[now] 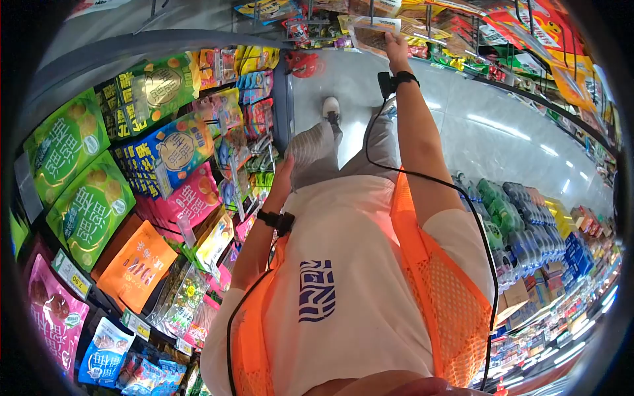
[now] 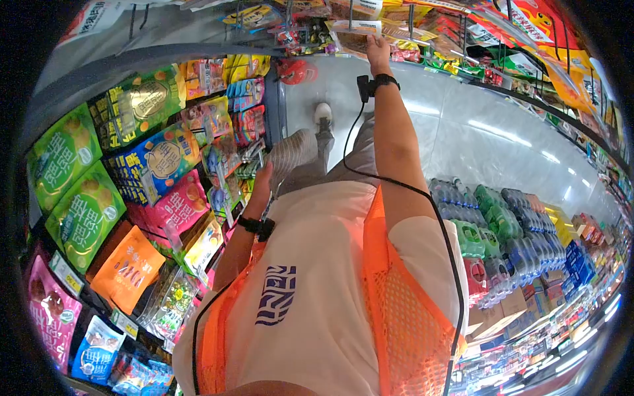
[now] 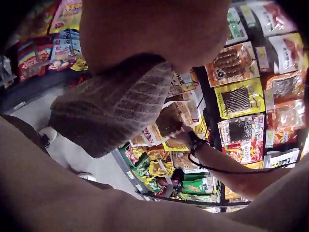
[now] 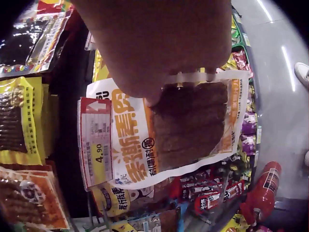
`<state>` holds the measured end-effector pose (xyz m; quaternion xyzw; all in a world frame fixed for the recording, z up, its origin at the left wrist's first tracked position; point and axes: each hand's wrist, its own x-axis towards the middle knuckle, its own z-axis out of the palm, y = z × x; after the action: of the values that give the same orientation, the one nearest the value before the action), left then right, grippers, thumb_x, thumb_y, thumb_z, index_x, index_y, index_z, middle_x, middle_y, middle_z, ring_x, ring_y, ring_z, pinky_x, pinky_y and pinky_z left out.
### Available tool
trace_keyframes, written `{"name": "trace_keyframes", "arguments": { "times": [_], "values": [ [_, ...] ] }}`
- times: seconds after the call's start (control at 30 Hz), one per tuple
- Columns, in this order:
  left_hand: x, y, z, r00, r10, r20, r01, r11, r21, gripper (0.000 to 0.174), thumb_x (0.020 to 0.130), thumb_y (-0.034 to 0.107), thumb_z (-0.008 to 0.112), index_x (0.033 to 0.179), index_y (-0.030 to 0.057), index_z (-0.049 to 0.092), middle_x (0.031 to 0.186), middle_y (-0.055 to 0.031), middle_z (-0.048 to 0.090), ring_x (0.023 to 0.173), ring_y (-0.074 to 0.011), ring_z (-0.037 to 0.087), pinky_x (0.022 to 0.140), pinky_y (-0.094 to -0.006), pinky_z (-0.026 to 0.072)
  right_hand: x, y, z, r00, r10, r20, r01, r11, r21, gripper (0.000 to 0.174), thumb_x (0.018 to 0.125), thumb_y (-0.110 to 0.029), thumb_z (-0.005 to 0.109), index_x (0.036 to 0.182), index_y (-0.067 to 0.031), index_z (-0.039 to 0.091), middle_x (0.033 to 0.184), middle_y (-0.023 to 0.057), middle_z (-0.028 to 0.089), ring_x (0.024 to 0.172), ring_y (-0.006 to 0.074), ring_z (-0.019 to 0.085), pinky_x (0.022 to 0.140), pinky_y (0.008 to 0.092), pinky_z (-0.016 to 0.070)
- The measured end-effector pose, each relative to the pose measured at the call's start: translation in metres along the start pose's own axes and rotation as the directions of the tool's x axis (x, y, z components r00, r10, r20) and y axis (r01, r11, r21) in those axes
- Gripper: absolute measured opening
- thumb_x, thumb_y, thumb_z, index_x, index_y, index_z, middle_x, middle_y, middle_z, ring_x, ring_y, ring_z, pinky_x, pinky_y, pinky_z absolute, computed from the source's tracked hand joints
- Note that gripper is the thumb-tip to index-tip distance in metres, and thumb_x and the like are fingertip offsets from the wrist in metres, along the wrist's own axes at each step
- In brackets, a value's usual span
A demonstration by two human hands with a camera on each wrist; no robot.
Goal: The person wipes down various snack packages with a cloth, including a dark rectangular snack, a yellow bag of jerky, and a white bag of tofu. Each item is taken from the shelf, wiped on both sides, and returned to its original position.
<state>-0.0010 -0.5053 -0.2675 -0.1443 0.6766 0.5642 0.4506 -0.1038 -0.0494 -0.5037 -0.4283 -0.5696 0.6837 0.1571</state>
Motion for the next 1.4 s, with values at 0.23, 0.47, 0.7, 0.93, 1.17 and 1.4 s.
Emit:
{"name": "trace_keyframes", "arguments": {
  "times": [0.23, 0.47, 0.7, 0.93, 1.17, 1.4],
  "values": [
    [-0.001, 0.009, 0.004, 1.0, 0.004, -0.009, -0.003, 0.999, 0.034, 0.057, 0.106, 0.045, 0.047, 0.132, -0.0042, 0.059, 0.127, -0.0091, 0.065, 0.115, -0.0179, 0.059, 0.102, -0.0335, 0.0432, -0.004, 0.006, 0.005, 0.995, 0.05, -0.081, -0.054, 0.998, -0.045, 0.032, 0.097, -0.024, 0.066, 0.116, 0.0023, 0.068, 0.105, 0.0066, 0.071, 0.098, 0.0164, 0.062, 0.088, 0.0319, 0.0464],
    [0.01, -0.01, -0.011, 0.999, -0.038, 0.014, 0.037, 0.998, 0.047, 0.062, 0.104, 0.049, 0.049, 0.135, -0.0053, 0.056, 0.129, -0.0099, 0.063, 0.117, -0.0194, 0.058, 0.106, -0.0333, 0.0404, 0.0, 0.005, 0.007, 0.997, 0.052, -0.056, -0.05, 0.998, 0.027, 0.031, 0.096, -0.023, 0.067, 0.116, 0.0006, 0.067, 0.106, 0.0049, 0.07, 0.098, 0.0152, 0.062, 0.088, 0.031, 0.0461],
    [0.015, -0.021, -0.015, 0.995, -0.033, -0.095, 0.048, 0.987, 0.156, 0.053, 0.107, 0.042, 0.045, 0.124, -0.0054, 0.062, 0.12, -0.0076, 0.066, 0.109, -0.0157, 0.058, 0.1, -0.0318, 0.0422, -0.003, 0.006, 0.005, 0.998, -0.002, -0.058, 0.007, 0.997, 0.075, 0.033, 0.097, -0.028, 0.068, 0.117, -0.002, 0.067, 0.101, 0.0004, 0.068, 0.09, 0.0119, 0.058, 0.082, 0.0293, 0.045],
    [0.017, -0.021, -0.004, 0.995, 0.016, -0.103, -0.012, 0.999, 0.04, 0.053, 0.107, 0.045, 0.046, 0.114, -0.0044, 0.065, 0.105, -0.0025, 0.064, 0.098, -0.0145, 0.055, 0.092, -0.0305, 0.0425, 0.0, -0.022, 0.021, 0.989, 0.106, -0.108, -0.096, 0.991, 0.09, 0.046, 0.094, -0.04, 0.071, 0.117, 0.0, 0.065, 0.105, 0.0044, 0.069, 0.092, 0.016, 0.06, 0.083, 0.0325, 0.0468],
    [0.014, -0.022, -0.016, 0.995, -0.091, -0.047, 0.092, 0.996, 0.022, 0.057, 0.106, 0.047, 0.046, 0.127, -0.0042, 0.062, 0.122, -0.0078, 0.065, 0.113, -0.0165, 0.056, 0.102, -0.0308, 0.0405, 0.036, -0.03, 0.03, 0.998, 0.037, -0.055, -0.021, 0.962, 0.274, 0.047, 0.094, -0.039, 0.071, 0.106, 0.0067, 0.069, 0.097, 0.0089, 0.072, 0.087, 0.0171, 0.066, 0.075, 0.0328, 0.0523],
    [0.018, -0.018, -0.009, 0.988, -0.127, -0.09, 0.122, 0.991, -0.062, 0.059, 0.105, 0.048, 0.048, 0.13, -0.0045, 0.06, 0.126, -0.0097, 0.065, 0.114, -0.0179, 0.058, 0.102, -0.0325, 0.0422, 0.015, -0.01, -0.007, 0.99, 0.07, -0.124, -0.078, 0.995, -0.064, 0.047, 0.088, -0.029, 0.079, 0.114, 0.0079, 0.067, 0.108, 0.008, 0.071, 0.094, 0.0157, 0.064, 0.089, 0.0334, 0.0483]
  ]
}}
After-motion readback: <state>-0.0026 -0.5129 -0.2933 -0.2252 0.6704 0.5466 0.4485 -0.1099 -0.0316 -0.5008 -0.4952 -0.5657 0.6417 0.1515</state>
